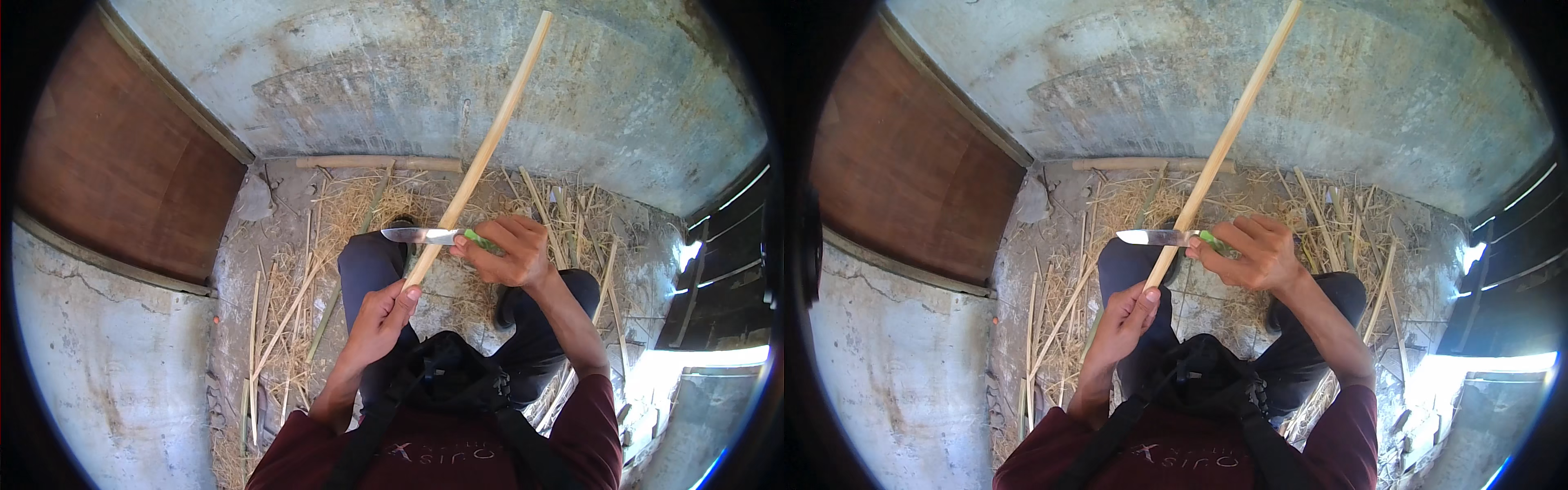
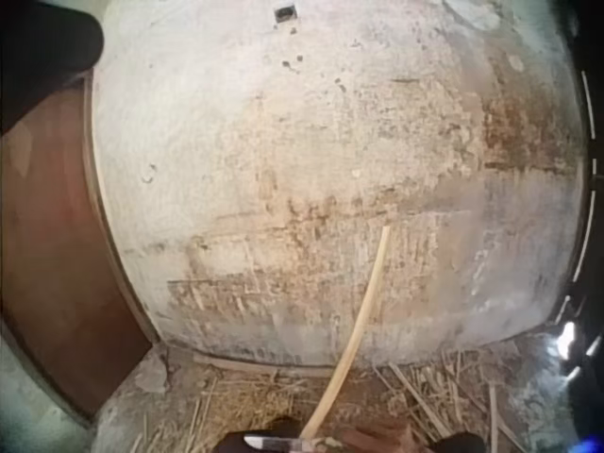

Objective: The person shaves a long wooden pole using a knife held in the right hand. The person uses the knife to peel strips of wood from the surface of the pole while holding the pole with the left hand.

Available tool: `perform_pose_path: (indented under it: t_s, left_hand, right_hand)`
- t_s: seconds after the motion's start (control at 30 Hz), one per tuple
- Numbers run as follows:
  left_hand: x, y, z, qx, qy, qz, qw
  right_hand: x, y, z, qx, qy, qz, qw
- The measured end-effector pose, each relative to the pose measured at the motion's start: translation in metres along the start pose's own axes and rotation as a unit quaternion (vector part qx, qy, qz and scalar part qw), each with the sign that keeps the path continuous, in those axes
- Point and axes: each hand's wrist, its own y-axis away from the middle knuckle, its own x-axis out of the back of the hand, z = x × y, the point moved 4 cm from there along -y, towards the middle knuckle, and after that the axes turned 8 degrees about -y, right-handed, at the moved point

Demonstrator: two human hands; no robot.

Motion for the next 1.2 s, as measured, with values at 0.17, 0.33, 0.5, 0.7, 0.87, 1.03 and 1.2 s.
perform_pose_path:
  t_s: [0.17, 0.33, 0.5, 0.7, 0.87, 1.03, 1.2]
  left_hand:
    - [0.0, -0.001, -0.007, 0.053, 0.151, -0.047, 0.986]
    - [-0.006, -0.002, 0.005, -0.056, -0.103, 0.105, 0.988]
    - [0.006, -0.003, -0.006, 0.002, -0.005, 0.023, 1.0]
    - [0.016, 0.008, 0.004, -0.019, -0.107, 0.063, 0.992]
    - [0.005, 0.01, -0.001, -0.034, -0.103, 0.127, 0.986]
    - [-0.006, 0.003, 0.004, -0.083, -0.161, 0.176, 0.968]
    - [-0.025, -0.015, -0.007, -0.102, -0.153, 0.215, 0.959]
  right_hand:
    - [-0.006, -0.002, -0.004, -0.004, 0.02, 0.001, 1.0]
    - [-0.012, -0.005, -0.008, -0.035, 0.03, 0.027, 0.999]
    - [-0.009, -0.005, -0.007, -0.008, 0.035, 0.002, 0.999]
    - [-0.009, -0.002, -0.011, -0.001, 0.023, -0.025, 0.999]
    - [-0.012, -0.012, -0.016, -0.01, 0.031, 0.005, 0.999]
    - [-0.013, -0.012, -0.018, -0.06, 0.022, 0.032, 0.997]
    - [-0.014, -0.019, -0.013, -0.124, -0.018, 0.03, 0.992]
